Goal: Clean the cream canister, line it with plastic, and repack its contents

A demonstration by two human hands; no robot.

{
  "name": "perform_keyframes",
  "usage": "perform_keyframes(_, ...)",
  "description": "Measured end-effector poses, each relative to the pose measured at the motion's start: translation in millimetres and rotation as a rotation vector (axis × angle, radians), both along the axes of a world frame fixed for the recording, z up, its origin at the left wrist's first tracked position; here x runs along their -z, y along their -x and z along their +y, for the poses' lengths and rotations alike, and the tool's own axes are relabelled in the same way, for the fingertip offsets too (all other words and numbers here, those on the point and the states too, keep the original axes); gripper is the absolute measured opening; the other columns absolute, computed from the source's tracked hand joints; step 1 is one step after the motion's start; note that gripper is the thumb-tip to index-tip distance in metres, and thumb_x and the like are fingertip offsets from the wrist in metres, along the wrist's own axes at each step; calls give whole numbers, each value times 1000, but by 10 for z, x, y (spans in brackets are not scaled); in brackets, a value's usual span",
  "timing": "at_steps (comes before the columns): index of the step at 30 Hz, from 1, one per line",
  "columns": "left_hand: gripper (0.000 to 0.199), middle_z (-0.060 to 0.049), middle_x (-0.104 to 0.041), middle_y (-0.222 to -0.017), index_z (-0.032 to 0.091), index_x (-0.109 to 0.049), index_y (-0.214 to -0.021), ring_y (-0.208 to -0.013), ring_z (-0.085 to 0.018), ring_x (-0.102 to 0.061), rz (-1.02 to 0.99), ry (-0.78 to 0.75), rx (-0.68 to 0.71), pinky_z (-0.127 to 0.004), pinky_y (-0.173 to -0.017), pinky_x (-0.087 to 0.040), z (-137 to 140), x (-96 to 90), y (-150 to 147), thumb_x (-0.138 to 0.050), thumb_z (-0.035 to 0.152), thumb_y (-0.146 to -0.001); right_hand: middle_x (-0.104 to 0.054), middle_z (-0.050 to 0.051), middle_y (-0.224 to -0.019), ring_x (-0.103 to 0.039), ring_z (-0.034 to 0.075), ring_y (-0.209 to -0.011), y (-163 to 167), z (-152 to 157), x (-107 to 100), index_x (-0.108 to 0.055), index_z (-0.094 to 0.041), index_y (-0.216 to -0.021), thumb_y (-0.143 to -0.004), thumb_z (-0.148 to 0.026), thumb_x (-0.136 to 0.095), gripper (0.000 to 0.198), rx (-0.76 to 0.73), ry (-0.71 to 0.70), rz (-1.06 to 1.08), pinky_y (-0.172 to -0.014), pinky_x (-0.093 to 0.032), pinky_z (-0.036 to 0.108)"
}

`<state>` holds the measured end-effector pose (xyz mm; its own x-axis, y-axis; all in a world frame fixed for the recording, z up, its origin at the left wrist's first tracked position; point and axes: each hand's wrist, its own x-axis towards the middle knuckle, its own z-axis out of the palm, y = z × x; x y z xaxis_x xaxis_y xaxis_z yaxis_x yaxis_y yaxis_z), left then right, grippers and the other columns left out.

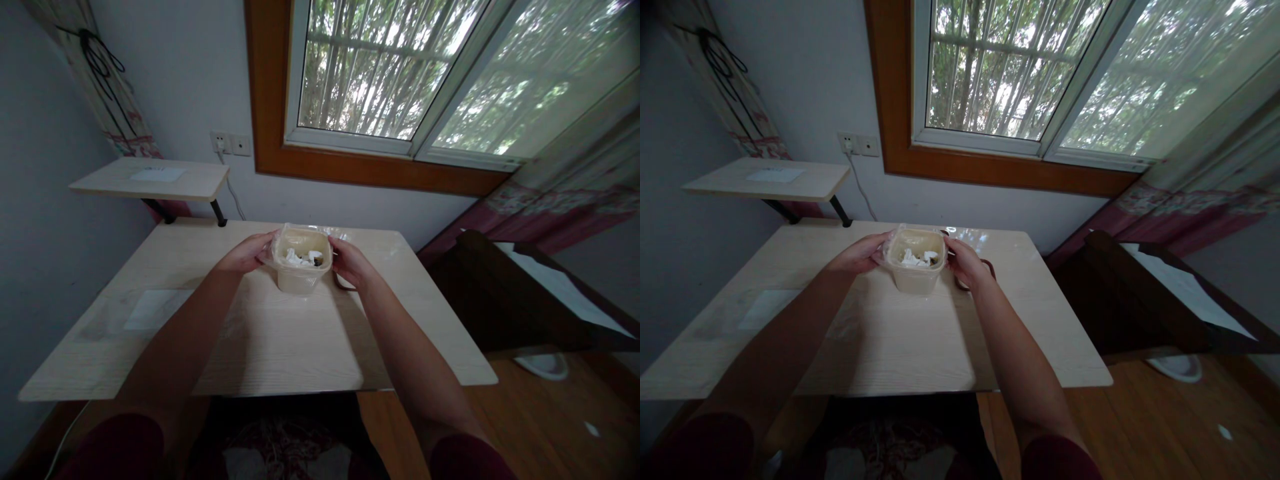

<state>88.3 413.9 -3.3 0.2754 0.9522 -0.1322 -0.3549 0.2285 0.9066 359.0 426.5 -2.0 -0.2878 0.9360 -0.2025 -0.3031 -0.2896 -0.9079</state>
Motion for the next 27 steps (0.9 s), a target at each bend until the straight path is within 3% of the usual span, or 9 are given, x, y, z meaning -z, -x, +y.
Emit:
perform_keyframes(9,22,-11,-76,-81,11,-75,-101,-69,-18,-70,-42,120,74,-26,-64,-54,16,-86,15,-66,23,-85,-65,-2,-72,-54,12,-61,-26,37,-107,-67,-22,-88,-75,-44,-85,32,-149,33,-24,-55,-47,25)
perform_keyframes(12,17,-10,-74,-75,10,-74,-94,-68,-19,-70,-56,134,71,-27,-63,-55,-5,-107,47,-64,19,-84,-59,-4,-63,-47,10,-54,-38,50,-99,-65,-21,-84,-72,-45,-87,34,-194,25,-9,-52,-42,24)
perform_keyframes(15,7,-8,-70,-68,10,-70,-81,-59,-16,-66,-58,126,43,-24,-57,-52,-27,-139,65,-65,15,-80,-61,-4,-65,-50,11,-57,-39,47,-87,-65,-21,-83,-70,-43,-89,35,-216,25,-1,-54,-42,24)
perform_keyframes(20,9,-2,-63,-62,13,-61,-67,-53,-11,-60,-97,111,-146,-21,-54,-48,-72,-158,44,-66,12,-74,-68,-2,-80,-58,13,-70,-52,11,-70,-65,-24,-90,-69,-44,-89,37,-204,51,0,-64,-49,25)
perform_keyframes(27,23,1,-59,-64,16,-53,-65,-59,-10,-57,-50,-48,-191,-22,-56,-43,-156,-199,3,-75,18,-73,-64,-3,-73,-56,12,-69,7,-16,-118,-61,-22,-78,-60,-42,-92,41,-78,-6,-64,-64,-46,24)
